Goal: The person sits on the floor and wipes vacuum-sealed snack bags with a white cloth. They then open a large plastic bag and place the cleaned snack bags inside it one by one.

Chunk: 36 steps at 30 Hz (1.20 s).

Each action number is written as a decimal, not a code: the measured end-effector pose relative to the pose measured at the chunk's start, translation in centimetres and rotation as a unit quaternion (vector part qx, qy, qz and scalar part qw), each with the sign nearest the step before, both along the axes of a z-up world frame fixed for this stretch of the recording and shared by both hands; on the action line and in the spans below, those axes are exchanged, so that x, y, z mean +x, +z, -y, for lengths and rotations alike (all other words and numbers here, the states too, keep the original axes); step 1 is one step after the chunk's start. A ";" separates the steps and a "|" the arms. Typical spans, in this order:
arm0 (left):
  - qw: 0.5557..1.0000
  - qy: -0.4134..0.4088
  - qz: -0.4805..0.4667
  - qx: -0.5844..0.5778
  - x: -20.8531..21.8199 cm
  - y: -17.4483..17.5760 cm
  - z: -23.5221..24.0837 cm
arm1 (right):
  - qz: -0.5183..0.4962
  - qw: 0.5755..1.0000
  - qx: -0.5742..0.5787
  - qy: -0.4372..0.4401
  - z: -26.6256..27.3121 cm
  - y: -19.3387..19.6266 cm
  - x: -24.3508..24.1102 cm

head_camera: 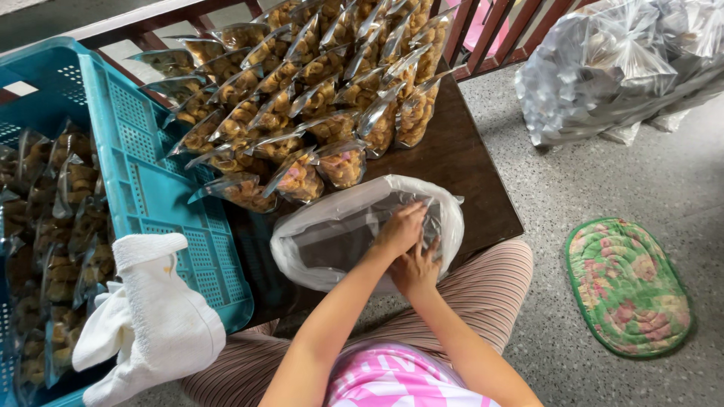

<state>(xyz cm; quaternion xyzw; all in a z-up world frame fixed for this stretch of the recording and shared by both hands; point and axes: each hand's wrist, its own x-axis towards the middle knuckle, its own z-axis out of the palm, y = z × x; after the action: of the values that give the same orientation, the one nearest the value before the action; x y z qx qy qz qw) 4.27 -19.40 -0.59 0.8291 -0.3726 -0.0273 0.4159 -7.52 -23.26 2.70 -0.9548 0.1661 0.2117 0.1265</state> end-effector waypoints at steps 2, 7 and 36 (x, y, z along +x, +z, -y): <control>0.996 0.061 0.056 -0.029 -0.6 0.9 -4.6 | 0.085 0.996 -0.030 0.016 0.5 -0.6 0.7; 0.937 0.216 -0.103 0.255 -2.3 3.4 -14.0 | 0.156 0.982 0.044 0.099 -0.1 0.3 4.6; 0.889 0.203 -0.140 0.385 -1.8 3.0 -21.0 | 0.106 0.975 -0.011 0.194 -0.6 1.9 6.6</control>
<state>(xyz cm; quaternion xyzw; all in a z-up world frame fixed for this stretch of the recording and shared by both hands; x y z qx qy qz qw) 2.43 1.60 2.37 0.9693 -0.0941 -0.1999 0.1081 -0.91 -22.67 4.56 -0.9872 -0.0339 0.1277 0.0893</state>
